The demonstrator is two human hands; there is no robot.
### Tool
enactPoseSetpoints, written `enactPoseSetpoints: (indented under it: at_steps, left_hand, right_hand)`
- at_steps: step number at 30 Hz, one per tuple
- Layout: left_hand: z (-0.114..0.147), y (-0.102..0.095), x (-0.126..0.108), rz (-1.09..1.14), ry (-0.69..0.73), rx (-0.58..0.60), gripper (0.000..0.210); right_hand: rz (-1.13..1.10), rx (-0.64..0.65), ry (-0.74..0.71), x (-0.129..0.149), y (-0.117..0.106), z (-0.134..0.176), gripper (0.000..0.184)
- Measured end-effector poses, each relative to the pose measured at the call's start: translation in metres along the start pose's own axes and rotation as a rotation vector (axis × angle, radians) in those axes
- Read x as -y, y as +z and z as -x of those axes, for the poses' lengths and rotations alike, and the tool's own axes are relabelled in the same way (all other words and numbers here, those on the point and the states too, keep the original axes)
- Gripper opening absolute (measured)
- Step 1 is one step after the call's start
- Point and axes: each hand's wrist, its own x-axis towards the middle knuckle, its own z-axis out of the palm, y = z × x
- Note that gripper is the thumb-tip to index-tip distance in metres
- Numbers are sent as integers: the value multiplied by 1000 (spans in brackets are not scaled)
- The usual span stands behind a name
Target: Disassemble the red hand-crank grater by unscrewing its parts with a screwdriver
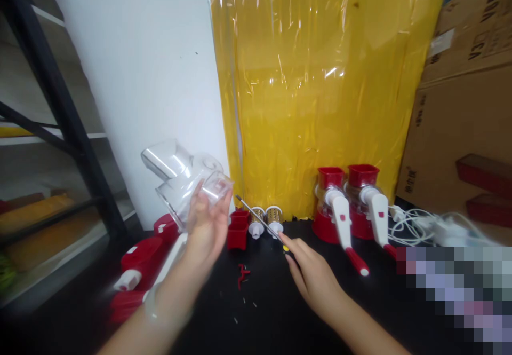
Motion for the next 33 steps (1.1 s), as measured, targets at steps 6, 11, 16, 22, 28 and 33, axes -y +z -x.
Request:
enactPoseSetpoints:
  at_steps: [6,11,16,22,28,33]
  left_hand:
    - [5,2,-1,-16,21,15,77]
    - [10,4,1,-65,58,36,76]
    - [13,5,2,-40,78,77,71]
    - [15,7,3,-86,92,111,75]
    - [17,8,1,-96,93,52,76]
    - [18,9,1,-79,87,64,74]
  right_hand:
    - [-6,-42,-25,-1,0,4,56]
    - [-12,-68,-15,-1,1,5,53]
    - [-47,-90,16,-2,1,7,49]
    - [-196,-209,177,0,5,8,46]
    - [-364,-230,202,6,0,4,18]
    - [-445,-246,247,4,-7,4,26]
